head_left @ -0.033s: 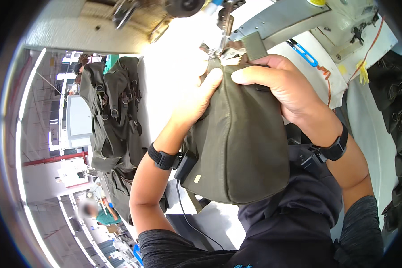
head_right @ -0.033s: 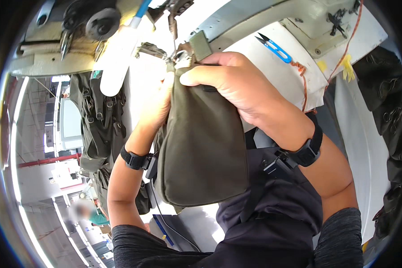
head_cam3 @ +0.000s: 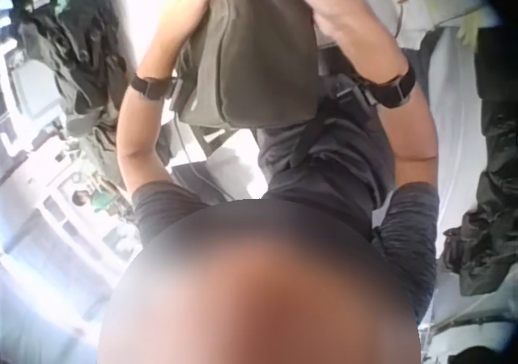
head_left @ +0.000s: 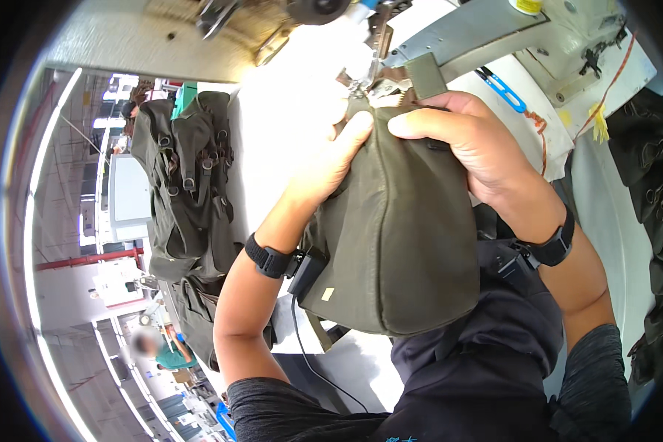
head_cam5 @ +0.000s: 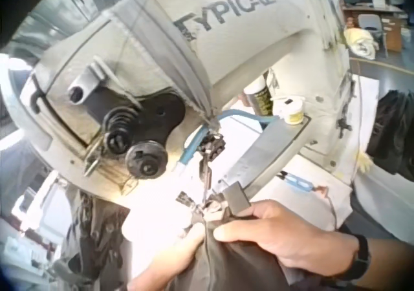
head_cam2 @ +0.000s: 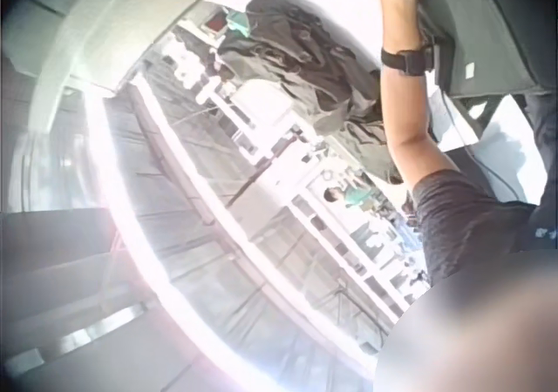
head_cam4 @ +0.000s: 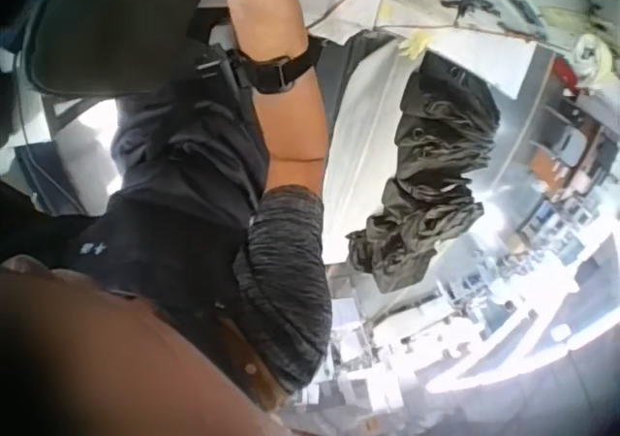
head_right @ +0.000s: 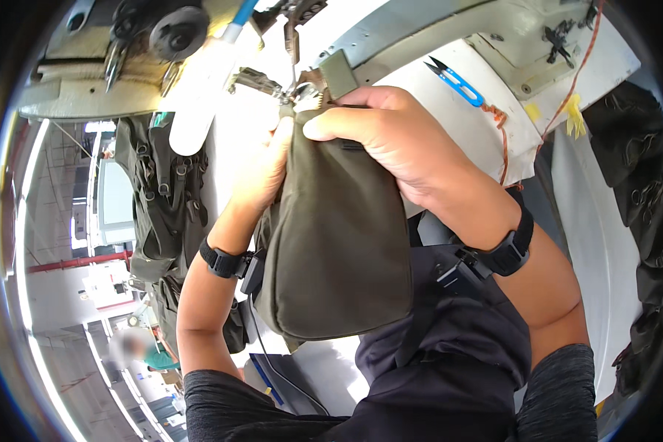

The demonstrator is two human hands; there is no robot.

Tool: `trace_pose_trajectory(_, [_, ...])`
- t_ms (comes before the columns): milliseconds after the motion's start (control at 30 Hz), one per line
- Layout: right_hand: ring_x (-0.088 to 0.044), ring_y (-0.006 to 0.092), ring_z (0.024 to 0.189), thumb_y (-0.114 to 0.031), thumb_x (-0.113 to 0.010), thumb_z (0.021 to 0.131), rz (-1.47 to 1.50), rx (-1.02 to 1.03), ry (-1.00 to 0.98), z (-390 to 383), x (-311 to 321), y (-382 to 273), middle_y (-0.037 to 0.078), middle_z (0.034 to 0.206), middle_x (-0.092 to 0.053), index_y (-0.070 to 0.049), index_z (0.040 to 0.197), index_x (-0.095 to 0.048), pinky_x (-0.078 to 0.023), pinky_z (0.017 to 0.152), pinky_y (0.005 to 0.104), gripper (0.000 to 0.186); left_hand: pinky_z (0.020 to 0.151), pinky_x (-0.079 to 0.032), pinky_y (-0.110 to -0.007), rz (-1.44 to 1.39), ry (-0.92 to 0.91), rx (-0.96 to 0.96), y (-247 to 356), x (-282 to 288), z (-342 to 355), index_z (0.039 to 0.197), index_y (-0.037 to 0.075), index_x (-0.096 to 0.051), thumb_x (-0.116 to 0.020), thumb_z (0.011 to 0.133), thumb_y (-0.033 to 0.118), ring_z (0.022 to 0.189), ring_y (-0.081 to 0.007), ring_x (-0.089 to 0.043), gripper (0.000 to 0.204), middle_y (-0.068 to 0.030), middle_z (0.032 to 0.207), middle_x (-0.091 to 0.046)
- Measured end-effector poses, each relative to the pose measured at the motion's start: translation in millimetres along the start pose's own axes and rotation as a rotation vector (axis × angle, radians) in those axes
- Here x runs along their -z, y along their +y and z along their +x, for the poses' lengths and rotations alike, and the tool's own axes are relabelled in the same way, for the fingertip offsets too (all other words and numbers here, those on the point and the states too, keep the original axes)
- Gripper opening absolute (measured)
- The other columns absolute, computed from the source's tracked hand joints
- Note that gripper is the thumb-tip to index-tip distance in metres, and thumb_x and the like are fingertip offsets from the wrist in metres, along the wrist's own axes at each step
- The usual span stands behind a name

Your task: Using an industrial sewing machine to construct or repair heavy canvas bags.

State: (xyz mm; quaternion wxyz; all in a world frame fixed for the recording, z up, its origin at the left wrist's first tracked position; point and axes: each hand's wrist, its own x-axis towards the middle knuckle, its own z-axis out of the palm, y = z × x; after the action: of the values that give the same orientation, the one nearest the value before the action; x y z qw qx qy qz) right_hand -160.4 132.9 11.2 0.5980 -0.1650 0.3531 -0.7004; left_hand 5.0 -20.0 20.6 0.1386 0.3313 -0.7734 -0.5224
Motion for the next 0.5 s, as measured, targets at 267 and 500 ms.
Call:
trace_pose_trajectory(267, [-0.070, 0.0137, 0.078, -0.014, -0.075, 0.088, 0.012, -0.032, -0.089, 7, 6, 2, 0.009, 0.093, -0.075, 0.005, 0.104, -0.072, -0.056, 0.075, 0.0260, 0.026, 0.105, -0.046, -0.033, -0.103, -0.111, -0.046, 4, -2, 9, 0.138, -0.007, -0.058, -0.072, 0.099, 0.033, 0.119, -0.0195, -0.058, 0.057, -0.0127, 0.132, -0.065])
trace_pose_trajectory(500, [-0.070, 0.0132, 0.076, -0.018, -0.073, 0.091, -0.009, -0.020, -0.086, 11, 5, 2, 0.009, 0.091, -0.075, 0.005, 0.103, -0.074, -0.055, 0.073, 0.0257, 0.026, 0.068, -0.035, -0.027, -0.059, -0.071, -0.179, 8, -1, 9, 0.099, 0.005, -0.065, -0.067, 0.102, 0.029, 0.078, -0.0072, -0.042, 0.025, 0.0043, 0.086, -0.052])
